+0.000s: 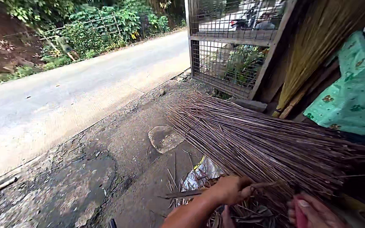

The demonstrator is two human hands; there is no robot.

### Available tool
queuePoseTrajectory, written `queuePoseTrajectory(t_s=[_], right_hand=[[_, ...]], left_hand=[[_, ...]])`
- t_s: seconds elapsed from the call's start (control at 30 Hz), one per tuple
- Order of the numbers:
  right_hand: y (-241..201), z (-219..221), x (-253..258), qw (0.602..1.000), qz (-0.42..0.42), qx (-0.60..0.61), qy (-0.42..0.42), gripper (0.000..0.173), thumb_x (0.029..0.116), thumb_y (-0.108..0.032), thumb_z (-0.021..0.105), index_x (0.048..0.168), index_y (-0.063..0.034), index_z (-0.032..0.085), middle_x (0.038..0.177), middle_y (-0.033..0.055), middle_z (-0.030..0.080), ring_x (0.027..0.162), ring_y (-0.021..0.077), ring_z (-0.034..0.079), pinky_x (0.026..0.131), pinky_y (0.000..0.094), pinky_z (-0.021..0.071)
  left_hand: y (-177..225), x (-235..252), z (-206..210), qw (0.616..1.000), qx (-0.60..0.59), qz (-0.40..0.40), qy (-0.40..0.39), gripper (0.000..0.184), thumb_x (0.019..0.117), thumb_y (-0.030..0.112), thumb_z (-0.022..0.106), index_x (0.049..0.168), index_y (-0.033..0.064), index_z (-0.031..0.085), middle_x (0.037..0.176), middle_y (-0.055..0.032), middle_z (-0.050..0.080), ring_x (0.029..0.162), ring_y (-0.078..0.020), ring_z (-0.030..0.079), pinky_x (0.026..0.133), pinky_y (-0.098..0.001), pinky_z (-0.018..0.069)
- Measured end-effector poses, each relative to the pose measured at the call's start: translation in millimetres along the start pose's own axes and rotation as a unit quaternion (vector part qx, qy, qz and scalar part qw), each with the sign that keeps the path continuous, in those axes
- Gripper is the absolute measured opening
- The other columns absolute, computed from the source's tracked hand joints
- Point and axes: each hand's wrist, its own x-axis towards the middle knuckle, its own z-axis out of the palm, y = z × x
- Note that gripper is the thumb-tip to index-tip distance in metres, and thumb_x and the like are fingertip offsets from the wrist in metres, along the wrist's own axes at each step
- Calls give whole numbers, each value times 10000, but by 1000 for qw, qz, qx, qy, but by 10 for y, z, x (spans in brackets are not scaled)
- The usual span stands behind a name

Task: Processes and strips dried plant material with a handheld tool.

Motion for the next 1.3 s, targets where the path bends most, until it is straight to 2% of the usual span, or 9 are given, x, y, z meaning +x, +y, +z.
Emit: queuePoseTrajectory(t_s=[0.07, 0.17, 0.33, 0.5, 0.63, 0.7, 0.93, 1.17, 1.3], right_hand=[[-7, 228, -59, 999, 26, -17, 15, 354, 1059, -147, 487, 1372, 13, 527, 943, 50, 705, 719, 149, 689, 627, 346, 614], [115, 259, -38, 999, 12, -15, 26, 304, 1042, -140, 506, 1281, 13, 613, 885, 83, 720, 652, 160, 677, 569, 329, 597], [182, 233, -39, 998, 38, -22, 34, 307, 1044, -89, 462, 1296, 31, 590, 872, 95, 724, 685, 179, 703, 626, 352, 617], [213, 324, -61, 999, 37, -5, 33, 312, 1058, -73, 440, 1332, 29, 548, 831, 85, 713, 637, 176, 693, 588, 347, 616], [234, 342, -69, 999, 15, -12, 35, 313, 1054, -65, 438, 1328, 39, 549, 859, 71, 717, 636, 148, 683, 582, 312, 604], [230, 344, -74, 999, 3, -10, 35, 308, 1057, -67, 434, 1321, 33, 556, 862, 65, 714, 630, 137, 670, 571, 298, 592], [200, 295, -84, 1000, 1, -24, 12, 301, 1046, -135, 508, 1283, 1, 633, 837, 56, 726, 570, 107, 627, 511, 261, 541], [198, 172, 12, 988, -4, 34, 151, 293, 1056, -130, 484, 1272, 10, 622, 832, 97, 718, 565, 146, 641, 492, 280, 551], [121, 216, 65, 997, -4, 17, 81, 327, 1048, -191, 514, 1296, -14, 632, 853, 93, 712, 592, 157, 643, 515, 289, 557]], left_hand=[[-4, 0, 56, 1000, -6, 17, -5, 384, 1085, 352, 476, 1262, 74, 673, 1073, -131, 723, 1004, -266, 702, 949, -550, 543], [27, 12, 39, 999, -23, 22, -25, 352, 1058, 345, 544, 1256, 84, 674, 1016, -109, 723, 922, -234, 703, 902, -504, 563], [53, 13, 33, 997, -19, 5, -70, 335, 1054, 331, 564, 1236, 67, 663, 989, -143, 703, 904, -284, 687, 876, -538, 548], [-17, -28, -36, 997, -32, 9, -73, 352, 1048, 356, 573, 1210, 61, 673, 978, -141, 703, 899, -280, 687, 875, -534, 550], [-44, -66, -89, 995, -49, 22, -79, 408, 1097, 304, 388, 1233, 36, 664, 947, -158, 685, 863, -285, 674, 859, -521, 541], [-57, -67, -81, 997, -42, 33, -63, 364, 1078, 256, 406, 1196, 37, 672, 923, -153, 684, 842, -282, 673, 836, -519, 545], [-130, -90, -36, 997, -49, 46, -47, 337, 1078, 323, 492, 1177, 67, 688, 845, -90, 673, 728, -199, 644, 742, -436, 558], [-193, -57, -21, 997, -26, 53, -47, 312, 1067, 314, 520, 1170, 84, 705, 830, -71, 679, 708, -174, 638, 716, -414, 555], [-168, -19, -62, 998, -32, 48, -6, 295, 1062, 301, 536, 1180, 97, 712, 865, -45, 701, 732, -133, 656, 741, -373, 573]])
